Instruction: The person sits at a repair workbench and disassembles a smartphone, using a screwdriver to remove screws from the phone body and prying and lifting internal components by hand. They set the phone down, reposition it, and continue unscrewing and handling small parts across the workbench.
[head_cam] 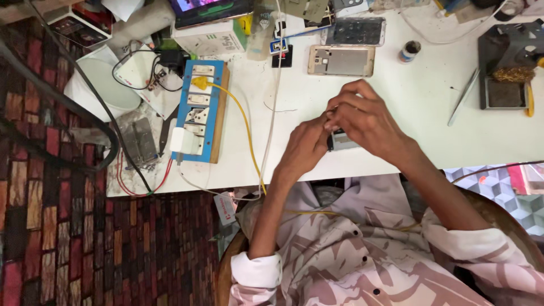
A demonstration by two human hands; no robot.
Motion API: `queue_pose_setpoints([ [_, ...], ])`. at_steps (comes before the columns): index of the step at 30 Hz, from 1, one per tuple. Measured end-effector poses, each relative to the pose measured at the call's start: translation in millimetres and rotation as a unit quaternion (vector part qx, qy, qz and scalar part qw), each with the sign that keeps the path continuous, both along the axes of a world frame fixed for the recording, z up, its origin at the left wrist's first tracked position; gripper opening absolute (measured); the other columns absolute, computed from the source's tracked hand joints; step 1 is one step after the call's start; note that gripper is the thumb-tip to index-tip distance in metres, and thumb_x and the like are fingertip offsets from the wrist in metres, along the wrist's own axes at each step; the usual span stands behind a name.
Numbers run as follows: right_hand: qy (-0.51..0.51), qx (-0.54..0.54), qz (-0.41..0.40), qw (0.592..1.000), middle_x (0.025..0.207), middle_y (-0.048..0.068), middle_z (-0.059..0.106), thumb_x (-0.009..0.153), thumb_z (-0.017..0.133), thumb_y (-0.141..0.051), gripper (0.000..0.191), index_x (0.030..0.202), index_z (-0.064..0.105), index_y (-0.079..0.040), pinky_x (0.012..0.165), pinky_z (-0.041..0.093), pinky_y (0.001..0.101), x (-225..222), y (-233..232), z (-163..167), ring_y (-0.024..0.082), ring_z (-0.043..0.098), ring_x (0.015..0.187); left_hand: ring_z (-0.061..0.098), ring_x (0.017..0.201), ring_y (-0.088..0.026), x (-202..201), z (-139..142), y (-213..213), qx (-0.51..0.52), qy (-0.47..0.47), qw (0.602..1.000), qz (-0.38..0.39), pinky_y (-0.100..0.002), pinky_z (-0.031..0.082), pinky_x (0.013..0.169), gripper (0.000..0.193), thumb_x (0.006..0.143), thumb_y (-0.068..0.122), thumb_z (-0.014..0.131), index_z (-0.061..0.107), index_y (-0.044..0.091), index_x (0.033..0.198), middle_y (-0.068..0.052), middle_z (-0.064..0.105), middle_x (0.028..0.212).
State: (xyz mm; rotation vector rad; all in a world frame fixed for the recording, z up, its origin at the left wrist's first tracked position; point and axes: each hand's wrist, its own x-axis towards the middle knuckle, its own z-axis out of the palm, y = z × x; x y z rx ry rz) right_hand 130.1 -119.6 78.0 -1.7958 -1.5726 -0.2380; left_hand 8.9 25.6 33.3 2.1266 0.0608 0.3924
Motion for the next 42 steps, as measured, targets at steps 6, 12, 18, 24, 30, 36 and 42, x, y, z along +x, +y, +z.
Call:
queue_pose_setpoints([
  [6, -0.014, -0.01, -0.007, 1.0, 0.11, 0.009, 0.07, 0.076, 0.075, 0.005, 0.017, 0.09, 0.068, 0.0, 0.088, 0.052, 0.0417, -2, -10, 2, 0.035, 0.056, 0.108, 0.068, 0.088, -0.042, -8, 9, -15, -0.092, -0.046, 0.995, 0.001, -0.044, 0.054, 0.076, 0.029, 0.093, -0.003, 0.05, 0.055, -0.003, 0.121, -0.023, 0.066, 0.098],
  [12, -0.007, -0.013, -0.007, 1.0, 0.113, 0.008, 0.07, 0.079, 0.075, 0.005, 0.013, 0.089, 0.068, -0.001, 0.089, 0.053, 0.0411, -7, -7, 3, 0.033, 0.056, 0.111, 0.067, 0.077, -0.032, -12, 1, -23, -0.127, -0.051, 0.989, 0.047, -0.038, 0.054, 0.07, 0.015, 0.098, -0.002, 0.049, 0.056, -0.003, 0.112, -0.019, 0.064, 0.092],
  [18, 0.009, -0.003, 0.009, 1.0, 0.12, 0.006, 0.07, 0.073, 0.066, 0.014, 0.028, 0.094, 0.075, -0.003, 0.094, 0.055, 0.0398, -15, 2, 11, 0.033, 0.056, 0.124, 0.064, 0.06, -0.025, -2, -16, -22, -0.16, -0.04, 0.981, 0.097, -0.036, 0.05, 0.057, 0.015, 0.101, -0.001, 0.047, 0.06, -0.004, 0.104, -0.016, 0.062, 0.076],
  [24, 0.0, -0.022, -0.003, 1.0, 0.117, 0.005, 0.07, 0.072, 0.066, 0.015, 0.03, 0.096, 0.074, -0.001, 0.092, 0.055, 0.0381, -15, 5, 8, 0.031, 0.057, 0.119, 0.069, 0.079, -0.022, -9, -7, -26, -0.116, -0.151, 0.975, 0.113, -0.033, 0.055, 0.067, 0.028, 0.097, -0.005, 0.048, 0.06, -0.002, 0.122, -0.016, 0.067, 0.098],
  [30, 0.008, -0.007, -0.006, 1.0, 0.113, 0.006, 0.07, 0.071, 0.069, 0.012, 0.026, 0.093, 0.072, -0.002, 0.09, 0.054, 0.0396, -17, 8, 5, 0.031, 0.057, 0.112, 0.062, 0.061, -0.019, -10, 1, -20, -0.08, -0.076, 0.983, 0.148, -0.032, 0.048, 0.055, 0.017, 0.093, -0.001, 0.064, 0.065, -0.002, 0.11, -0.015, 0.07, 0.088],
  [36, -0.003, 0.0, -0.001, 1.0, 0.114, 0.006, 0.07, 0.075, 0.071, 0.008, 0.018, 0.091, 0.071, -0.001, 0.092, 0.054, 0.0394, -20, 15, 10, 0.031, 0.056, 0.118, 0.061, 0.057, -0.017, -6, -8, -19, -0.165, -0.07, 0.975, 0.131, -0.032, 0.047, 0.052, 0.014, 0.098, -0.002, 0.05, 0.063, -0.006, 0.101, -0.015, 0.066, 0.078],
  [42, 0.01, 0.001, 0.007, 1.0, 0.12, 0.005, 0.071, 0.074, 0.067, 0.009, 0.023, 0.094, 0.072, -0.002, 0.099, 0.051, 0.041, -22, 11, 7, 0.033, 0.054, 0.126, 0.06, 0.054, -0.018, -2, -28, -20, -0.164, -0.062, 0.977, 0.118, -0.032, 0.045, 0.05, 0.018, 0.098, -0.006, 0.044, 0.062, -0.009, 0.098, -0.015, 0.062, 0.073],
])
